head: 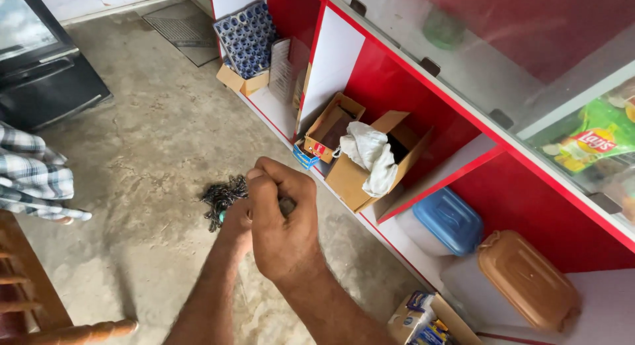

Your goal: Mopping the floor of a small grocery store near shelves and a freezer.

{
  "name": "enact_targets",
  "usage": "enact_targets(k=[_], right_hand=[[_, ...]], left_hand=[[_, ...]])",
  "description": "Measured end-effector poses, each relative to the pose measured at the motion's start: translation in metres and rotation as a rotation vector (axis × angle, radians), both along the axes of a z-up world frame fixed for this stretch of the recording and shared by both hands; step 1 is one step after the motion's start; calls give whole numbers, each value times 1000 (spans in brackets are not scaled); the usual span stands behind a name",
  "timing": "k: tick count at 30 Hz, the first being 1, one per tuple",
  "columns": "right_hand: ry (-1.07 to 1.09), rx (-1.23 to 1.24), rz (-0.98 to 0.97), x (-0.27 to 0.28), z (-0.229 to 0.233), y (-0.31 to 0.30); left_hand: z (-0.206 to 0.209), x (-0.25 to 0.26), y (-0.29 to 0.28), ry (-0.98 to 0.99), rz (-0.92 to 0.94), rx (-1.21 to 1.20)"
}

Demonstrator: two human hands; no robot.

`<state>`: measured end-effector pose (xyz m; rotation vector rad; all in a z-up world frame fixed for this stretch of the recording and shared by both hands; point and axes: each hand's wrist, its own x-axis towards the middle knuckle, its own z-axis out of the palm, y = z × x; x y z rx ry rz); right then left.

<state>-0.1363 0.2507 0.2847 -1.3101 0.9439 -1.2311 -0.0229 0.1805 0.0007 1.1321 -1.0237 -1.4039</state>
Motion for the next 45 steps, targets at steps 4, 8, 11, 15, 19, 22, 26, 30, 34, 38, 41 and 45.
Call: enact_targets(k=[4, 8, 11, 15, 19, 22, 26, 30, 34, 38, 41, 45], right_hand=[[37, -140, -69, -18, -15, 5], [-40, -44, -120, -18, -19, 8], [-61, -79, -106, -11, -17, 6], [7, -165, -100, 6, -16, 11], [66, -190, -111, 26, -12, 16], [85, -246, -137, 41, -13, 23], [96, -258, -165, 48, -13, 33], [51, -198, -154, 58, -14, 40], [107, -282, -180, 62, -17, 42], [73, -298, -150, 60, -21, 44], [34, -263, -139, 56, -27, 54], [97, -230, -118, 49, -15, 69]], left_hand=[[37, -19, 16, -442, 8, 117], [57, -24, 17, -582, 11, 185], [-10, -10, 3, -348, -15, 52], [-47, 11, -5, 83, -34, 48], [-30, 25, -6, 167, -75, -4], [-8, 35, 6, 225, -112, -33], [27, 32, 26, 321, -162, -72], [59, 42, 42, 396, -195, -112], [57, 36, 44, 496, -238, -142], [74, 35, 48, 262, -232, -180], [101, 30, 66, 3, -191, -187], [64, 22, 63, 343, -187, -201]])
